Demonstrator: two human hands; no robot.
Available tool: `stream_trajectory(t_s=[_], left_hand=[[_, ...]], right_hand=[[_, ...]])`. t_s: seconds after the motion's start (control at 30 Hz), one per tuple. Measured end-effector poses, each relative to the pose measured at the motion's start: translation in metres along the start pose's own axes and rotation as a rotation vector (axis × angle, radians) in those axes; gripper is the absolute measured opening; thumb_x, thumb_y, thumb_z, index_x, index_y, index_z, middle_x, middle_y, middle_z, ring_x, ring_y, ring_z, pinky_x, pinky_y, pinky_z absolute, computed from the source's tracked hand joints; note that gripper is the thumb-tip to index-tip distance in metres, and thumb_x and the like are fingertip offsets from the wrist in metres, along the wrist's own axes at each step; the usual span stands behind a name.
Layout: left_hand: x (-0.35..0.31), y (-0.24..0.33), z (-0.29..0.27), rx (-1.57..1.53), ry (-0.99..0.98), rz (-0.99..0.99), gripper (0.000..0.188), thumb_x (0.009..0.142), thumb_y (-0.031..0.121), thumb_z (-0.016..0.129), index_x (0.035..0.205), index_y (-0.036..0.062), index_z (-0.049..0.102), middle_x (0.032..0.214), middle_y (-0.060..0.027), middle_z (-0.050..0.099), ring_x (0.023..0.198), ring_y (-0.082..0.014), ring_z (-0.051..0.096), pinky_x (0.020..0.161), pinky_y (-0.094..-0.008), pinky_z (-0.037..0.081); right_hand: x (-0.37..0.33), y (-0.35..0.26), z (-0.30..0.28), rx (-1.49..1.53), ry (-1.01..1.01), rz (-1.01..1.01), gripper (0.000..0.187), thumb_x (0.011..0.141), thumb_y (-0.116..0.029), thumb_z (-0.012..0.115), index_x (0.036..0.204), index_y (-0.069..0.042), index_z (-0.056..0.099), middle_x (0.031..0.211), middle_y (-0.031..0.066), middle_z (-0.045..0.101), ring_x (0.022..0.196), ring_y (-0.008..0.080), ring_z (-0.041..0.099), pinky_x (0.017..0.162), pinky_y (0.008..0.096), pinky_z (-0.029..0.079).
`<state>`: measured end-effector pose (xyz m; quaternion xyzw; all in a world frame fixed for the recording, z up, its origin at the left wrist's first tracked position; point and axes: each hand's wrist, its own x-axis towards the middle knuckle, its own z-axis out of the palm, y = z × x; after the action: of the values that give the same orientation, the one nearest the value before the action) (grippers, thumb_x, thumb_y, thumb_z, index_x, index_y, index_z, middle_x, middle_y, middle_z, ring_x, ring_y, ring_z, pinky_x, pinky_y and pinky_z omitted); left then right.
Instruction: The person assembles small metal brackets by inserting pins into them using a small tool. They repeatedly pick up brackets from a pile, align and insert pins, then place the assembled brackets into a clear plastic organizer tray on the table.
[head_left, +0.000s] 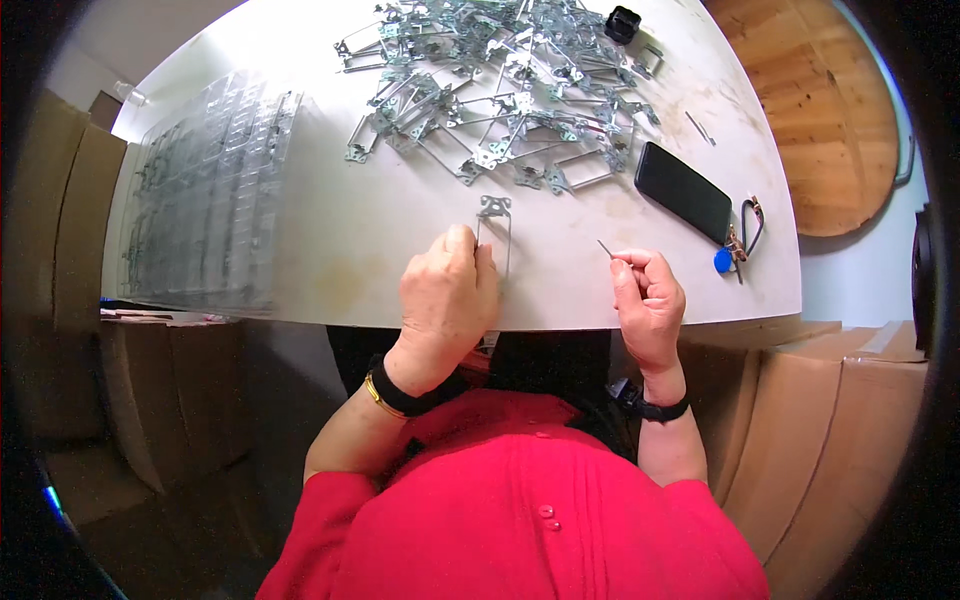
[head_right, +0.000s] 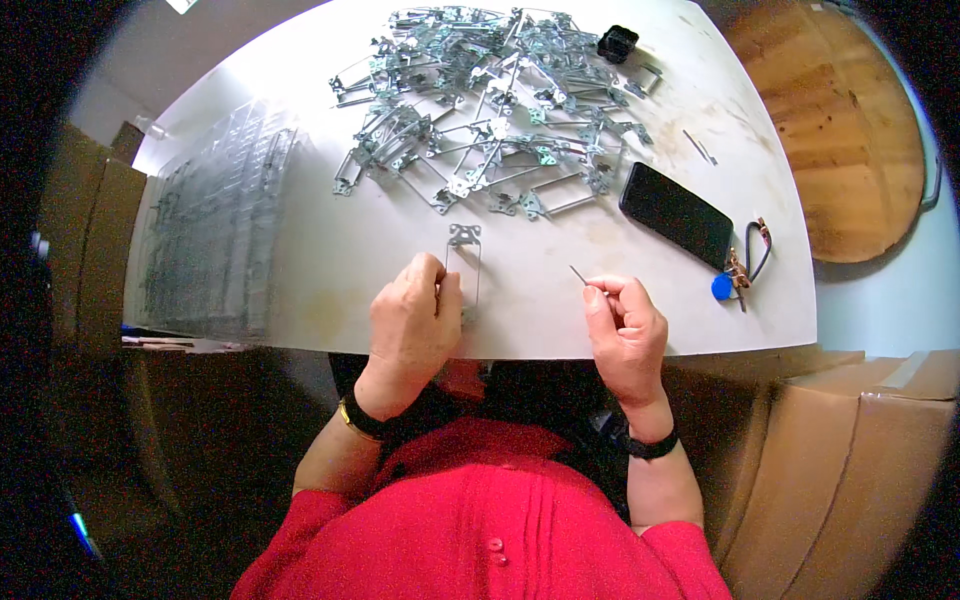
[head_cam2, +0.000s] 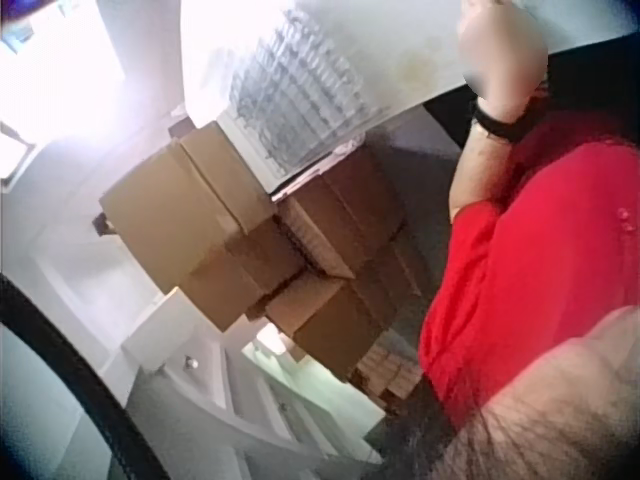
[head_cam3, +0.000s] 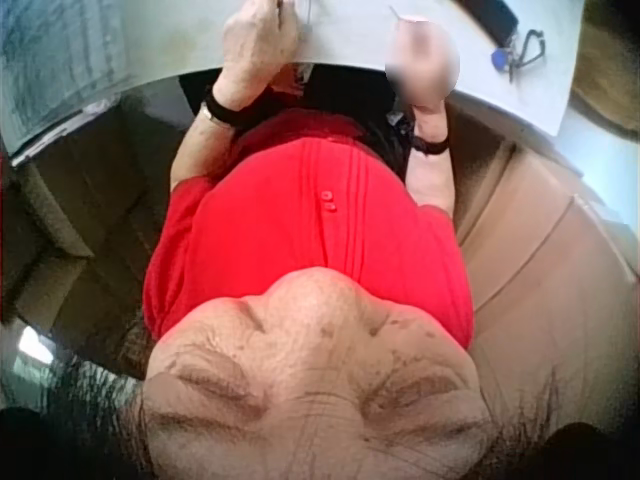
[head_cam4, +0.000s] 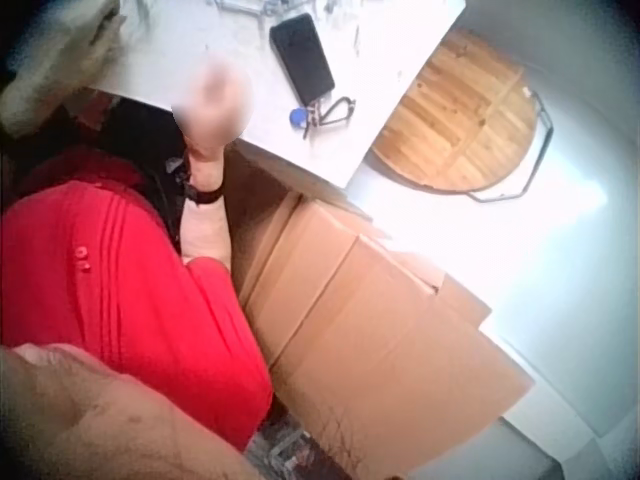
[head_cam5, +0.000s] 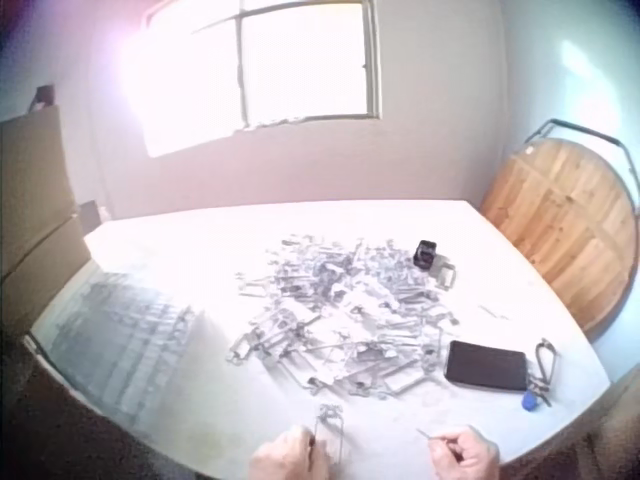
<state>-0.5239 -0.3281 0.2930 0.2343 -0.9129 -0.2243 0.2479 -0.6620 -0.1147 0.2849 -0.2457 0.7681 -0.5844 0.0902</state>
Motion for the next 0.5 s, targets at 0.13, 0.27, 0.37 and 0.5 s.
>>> stream_trajectory(t_s=[0.13, 0.27, 0.37, 0.5], left_hand=[[0.0010, 0.0010, -0.0063, 0.024, -0.008, 0.092, 0.011, 0.098, 0.013, 0.071, 0.101, 0.0051, 0.063, 0.090, -0.0149, 0.068, 0.084, -0.0386, 0.067, 0.076, -0.0481, 0.049], [-0.0005, 0.0004, -0.0074, 0.010, 0.027, 0.134, 0.013, 0.098, 0.013, 0.072, 0.108, 0.0059, 0.068, 0.093, -0.0137, 0.069, 0.086, -0.0359, 0.067, 0.080, -0.0463, 0.048], [-0.0034, 0.0015, -0.0065, -0.006, 0.063, 0.132, 0.017, 0.097, 0.012, 0.073, 0.112, 0.0061, 0.069, 0.093, -0.0133, 0.068, 0.085, -0.0348, 0.066, 0.080, -0.0456, 0.048], [-0.0086, 0.0000, -0.0071, -0.038, 0.082, 0.183, 0.019, 0.096, 0.011, 0.074, 0.114, 0.0059, 0.070, 0.094, -0.0130, 0.067, 0.086, -0.0342, 0.066, 0.080, -0.0453, 0.048]], right_hand=[[0.0001, -0.0014, -0.0009, -0.020, 0.004, -0.001, 0.005, 0.106, -0.006, 0.070, 0.109, -0.003, 0.071, 0.072, -0.0100, 0.055, 0.065, -0.0012, 0.042, 0.056, 0.0215, 0.033], [0.0005, 0.0007, -0.0007, -0.024, 0.011, -0.017, 0.005, 0.106, -0.007, 0.069, 0.109, -0.003, 0.071, 0.071, -0.0092, 0.056, 0.065, -0.0008, 0.043, 0.057, 0.0217, 0.034], [0.0003, 0.0003, 0.0001, -0.010, 0.004, -0.004, 0.005, 0.106, -0.007, 0.069, 0.109, -0.003, 0.071, 0.071, -0.0088, 0.057, 0.065, -0.0007, 0.044, 0.057, 0.0217, 0.036], [-0.0005, 0.0015, -0.0006, -0.019, 0.021, -0.012, 0.005, 0.106, -0.007, 0.070, 0.109, -0.003, 0.071, 0.072, -0.0089, 0.058, 0.066, -0.0009, 0.045, 0.058, 0.0214, 0.037]])
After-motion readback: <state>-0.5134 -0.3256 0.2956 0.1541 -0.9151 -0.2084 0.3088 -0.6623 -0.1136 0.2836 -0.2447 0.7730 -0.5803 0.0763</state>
